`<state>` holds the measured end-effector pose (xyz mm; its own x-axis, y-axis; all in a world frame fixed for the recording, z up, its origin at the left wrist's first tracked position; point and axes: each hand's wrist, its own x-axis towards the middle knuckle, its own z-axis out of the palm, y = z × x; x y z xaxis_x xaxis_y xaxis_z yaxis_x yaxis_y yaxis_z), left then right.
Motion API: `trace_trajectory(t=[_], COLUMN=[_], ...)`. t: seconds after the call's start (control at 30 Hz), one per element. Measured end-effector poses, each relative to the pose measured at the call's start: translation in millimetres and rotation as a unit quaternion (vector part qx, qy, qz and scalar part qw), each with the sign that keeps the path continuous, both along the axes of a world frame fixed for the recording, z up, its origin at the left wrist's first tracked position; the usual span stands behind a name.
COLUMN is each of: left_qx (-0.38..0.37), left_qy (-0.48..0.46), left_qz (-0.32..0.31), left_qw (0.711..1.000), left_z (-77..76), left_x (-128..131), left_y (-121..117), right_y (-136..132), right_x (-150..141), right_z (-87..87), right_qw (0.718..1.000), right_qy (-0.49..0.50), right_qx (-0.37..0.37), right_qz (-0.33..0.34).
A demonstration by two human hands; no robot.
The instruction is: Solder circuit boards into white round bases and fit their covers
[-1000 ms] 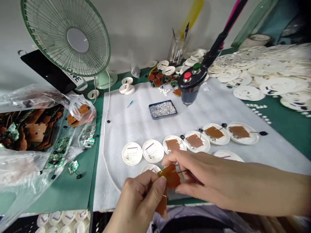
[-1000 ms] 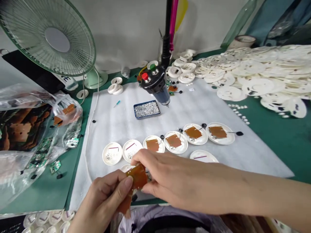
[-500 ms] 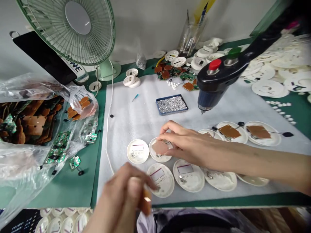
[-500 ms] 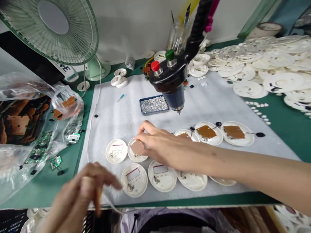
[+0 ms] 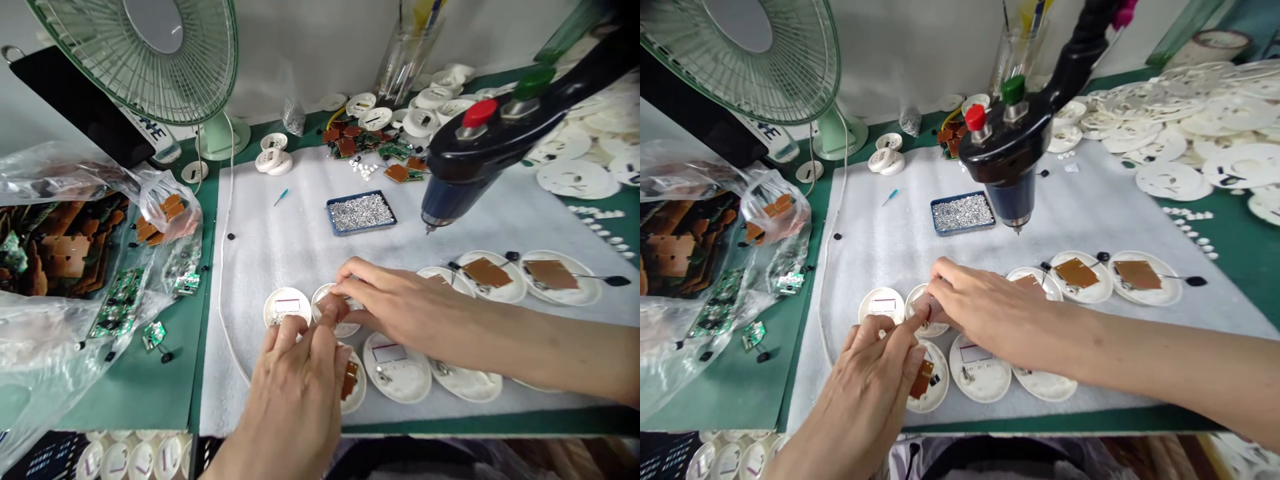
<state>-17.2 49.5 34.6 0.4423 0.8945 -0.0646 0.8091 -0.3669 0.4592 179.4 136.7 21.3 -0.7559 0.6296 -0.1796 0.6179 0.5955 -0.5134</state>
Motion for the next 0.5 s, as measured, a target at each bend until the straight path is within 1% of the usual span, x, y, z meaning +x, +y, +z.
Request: trace_trajectory(t=[0.07, 0.13, 0.2, 0.23, 0.27, 0.3, 0.37, 0.4, 0.43, 0.47, 0.5], left_qx=[0.020, 0.019, 0.016, 0.019, 0.026, 0.028, -0.002, -0.033, -0.074, -0.117, -0.156], left_qy=[0.002, -0.002, -0.038, -0.073, -0.116, -0.164, -0.252, -0.284, -0.308, -0.327, -0.344], left_qz=[0.008, 0.014, 0.026, 0.036, 0.054, 0.083, 0.158, 0.199, 0.235, 0.263, 0.282], left_qw=[1.000, 1.000, 0.999, 0.997, 0.991, 0.982, 0.955, 0.937, 0.919, 0.900, 0.882], left_z=[-1.5, -1.3, 0.3, 1.0, 1.5, 1.5, 0.1, -1.0, -2.1, -3.1, -3.9], left_x=[0.8, 1.4, 1.9, 2.3, 2.8, 3.6, 6.4, 8.3, 10.0, 11.4, 11.6], left_y=[1.8, 5.5, 7.8, 7.3, 5.2, 1.8, -8.4, -13.9, -19.1, -23.4, -26.6], right_y=[-0.9, 0.2, 0.3, -1.4, -5.0, -10.7, -27.3, -36.7, -45.6, -53.2, -58.8], right_x=[0.3, 1.4, 3.4, 4.7, 5.8, 6.6, 6.1, 4.4, 1.7, -1.8, -5.9], right_z=[-7.5, -11.3, -6.9, -1.6, 5.2, 12.5, 24.5, 27.7, 28.8, 27.7, 25.1], right_qw=[0.999, 0.997, 0.993, 0.990, 0.989, 0.987, 0.983, 0.983, 0.984, 0.986, 0.989], right_qy=[0.006, 0.024, 0.049, 0.072, 0.098, 0.127, 0.163, 0.162, 0.152, 0.141, 0.134], right_qx=[0.031, 0.071, 0.107, 0.117, 0.110, 0.088, 0.000, -0.042, -0.067, -0.075, -0.065], right_qz=[-0.002, 0.006, 0.010, -0.003, -0.025, -0.054, -0.089, -0.079, -0.058, -0.038, -0.024])
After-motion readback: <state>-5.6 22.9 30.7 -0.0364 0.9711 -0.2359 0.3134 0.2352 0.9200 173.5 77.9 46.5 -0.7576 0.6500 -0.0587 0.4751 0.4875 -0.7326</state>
